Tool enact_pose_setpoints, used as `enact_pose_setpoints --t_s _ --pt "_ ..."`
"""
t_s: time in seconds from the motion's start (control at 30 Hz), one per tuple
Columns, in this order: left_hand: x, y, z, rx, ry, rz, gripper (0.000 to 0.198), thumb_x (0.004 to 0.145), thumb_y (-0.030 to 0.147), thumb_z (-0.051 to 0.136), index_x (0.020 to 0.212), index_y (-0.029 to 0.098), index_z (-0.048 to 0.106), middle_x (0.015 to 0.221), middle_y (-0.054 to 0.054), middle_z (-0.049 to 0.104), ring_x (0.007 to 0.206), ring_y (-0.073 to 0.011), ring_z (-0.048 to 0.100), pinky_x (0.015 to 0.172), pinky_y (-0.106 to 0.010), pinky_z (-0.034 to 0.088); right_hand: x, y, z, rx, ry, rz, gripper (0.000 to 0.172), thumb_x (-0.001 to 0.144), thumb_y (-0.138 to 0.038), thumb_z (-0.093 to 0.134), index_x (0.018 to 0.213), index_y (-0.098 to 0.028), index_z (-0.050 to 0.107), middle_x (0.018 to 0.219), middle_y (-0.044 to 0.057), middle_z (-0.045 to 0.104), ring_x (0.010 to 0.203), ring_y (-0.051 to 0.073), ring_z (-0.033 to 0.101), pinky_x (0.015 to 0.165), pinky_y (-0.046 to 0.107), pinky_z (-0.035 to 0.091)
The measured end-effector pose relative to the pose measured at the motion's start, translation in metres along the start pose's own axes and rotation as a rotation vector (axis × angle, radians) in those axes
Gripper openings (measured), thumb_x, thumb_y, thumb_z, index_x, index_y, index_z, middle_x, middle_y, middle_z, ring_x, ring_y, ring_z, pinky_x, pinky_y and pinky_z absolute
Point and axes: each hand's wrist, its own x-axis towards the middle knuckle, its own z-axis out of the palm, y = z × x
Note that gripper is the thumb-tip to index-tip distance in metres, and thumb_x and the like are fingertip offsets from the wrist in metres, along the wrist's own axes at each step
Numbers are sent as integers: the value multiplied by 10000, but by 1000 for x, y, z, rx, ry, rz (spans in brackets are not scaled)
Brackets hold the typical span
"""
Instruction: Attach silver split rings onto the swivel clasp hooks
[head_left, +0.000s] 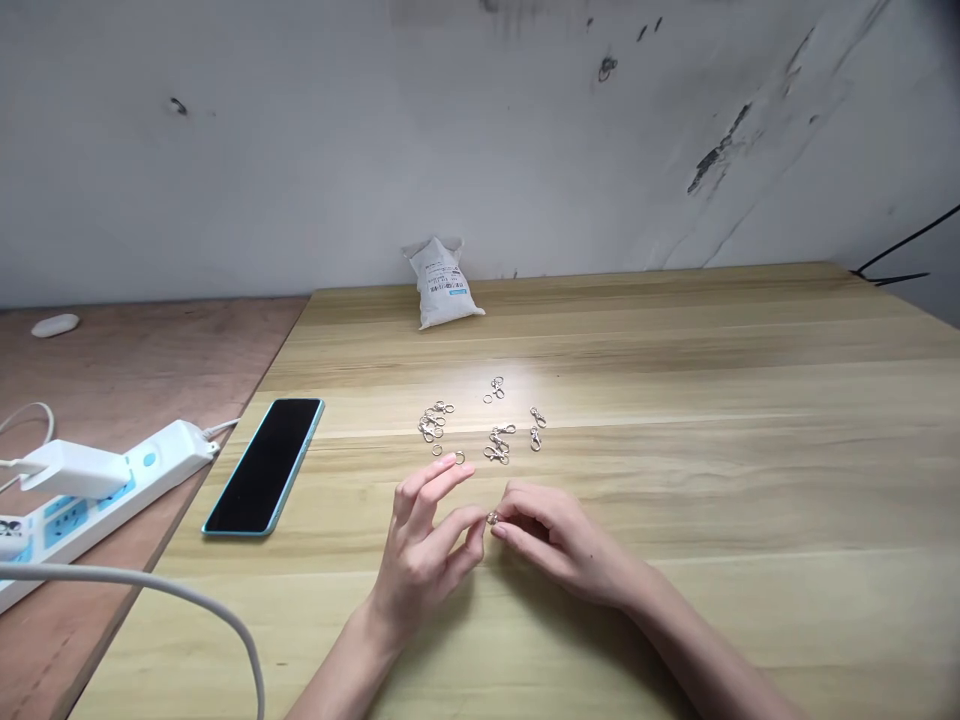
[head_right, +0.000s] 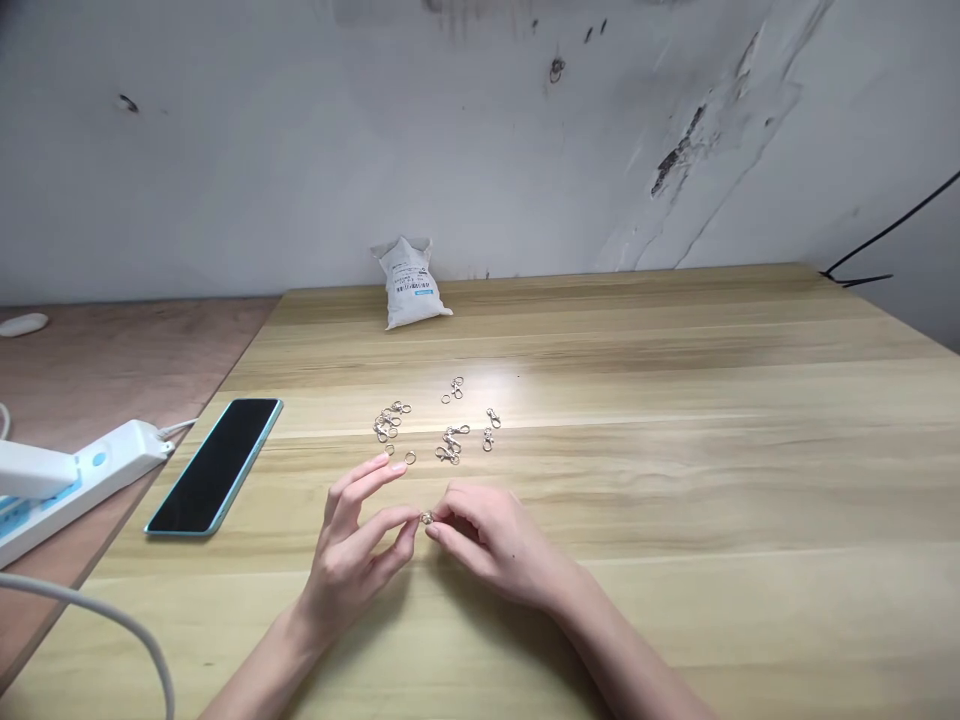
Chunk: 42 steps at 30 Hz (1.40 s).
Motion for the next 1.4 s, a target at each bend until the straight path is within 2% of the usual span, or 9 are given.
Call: enact_pose_setpoints --t_s 0.2,0.33,0.43,0.67,0.77,0.9,1.03,1.17,1.4 --pt "0 -3 -1 8 -115 -139 137 875 105 572 881 217 651 1304 -66 555 1323 -275 422 1034 -458 407 -5 3 -2 -489 241 -201 175 985 -188 470 907 -166 625 700 2 566 608 117 437 540 263 262" --pt "0 -8 -2 -27 -198 -186 148 892 124 535 872 219 647 1351 -61 526 1373 -278 360 1060 -475 383 -11 -4 2 -623 324 -418 188 964 -112 468 1046 -119 637 696 23 606 610 137 421 541 289 248" --pt "-2 -10 -6 7 -230 -187 142 892 132 533 854 212 644 1355 -67 534 1371 -281 370 1052 -469 383 -16 -5 2 -636 324 -466 218 979 -114 436 1059 -115 639 722 32 630 614 138 434 538 289 257" --pt "-17 -23 -23 173 -231 -98 161 889 109 530 853 214 646 1267 -75 606 1288 -280 477 949 -416 421 -22 11 -12 -743 203 -237 236 967 -119 427 986 -151 660 850 75 642 714 164 523 576 282 346" --pt "-24 -28 -29 245 -249 -56 180 886 116 530 979 212 651 1267 -85 607 1246 -270 519 939 -401 446 -28 18 -15 -720 135 -175 246 954 -141 447 1099 -181 641 927 89 644 755 185 538 649 317 409" --pt "-32 -24 -29 303 -329 -46 358 901 189 536 1257 198 565 1391 -104 531 1285 -271 502 975 -406 480 -33 24 -13 -672 200 -101 291 952 -197 473 1218 -209 589 1150 127 628 1001 246 568 825 391 461" --pt "-34 -17 -23 317 -401 -96 453 914 251 527 1362 200 489 1483 -101 444 1341 -278 461 999 -423 513 -18 29 -13 -757 203 -35 604 933 -483 512 1458 -209 390 1519 146 377 1415 334 289 1114 538 296" --pt "-28 -16 -14 255 -429 -149 398 935 184 468 1328 224 514 1465 -90 468 1334 -249 480 1032 -414 518 11 36 -14 -776 187 37 851 878 -675 468 1542 -200 228 1616 151 161 1488 361 108 1166 597 181" --pt "-7 -21 -1 130 -391 -96 339 932 125 457 1238 216 572 1419 -98 511 1351 -239 461 1049 -404 511 31 38 -18 -713 59 -77 629 980 -513 406 1526 -220 294 1612 121 184 1491 282 158 1188 494 242"
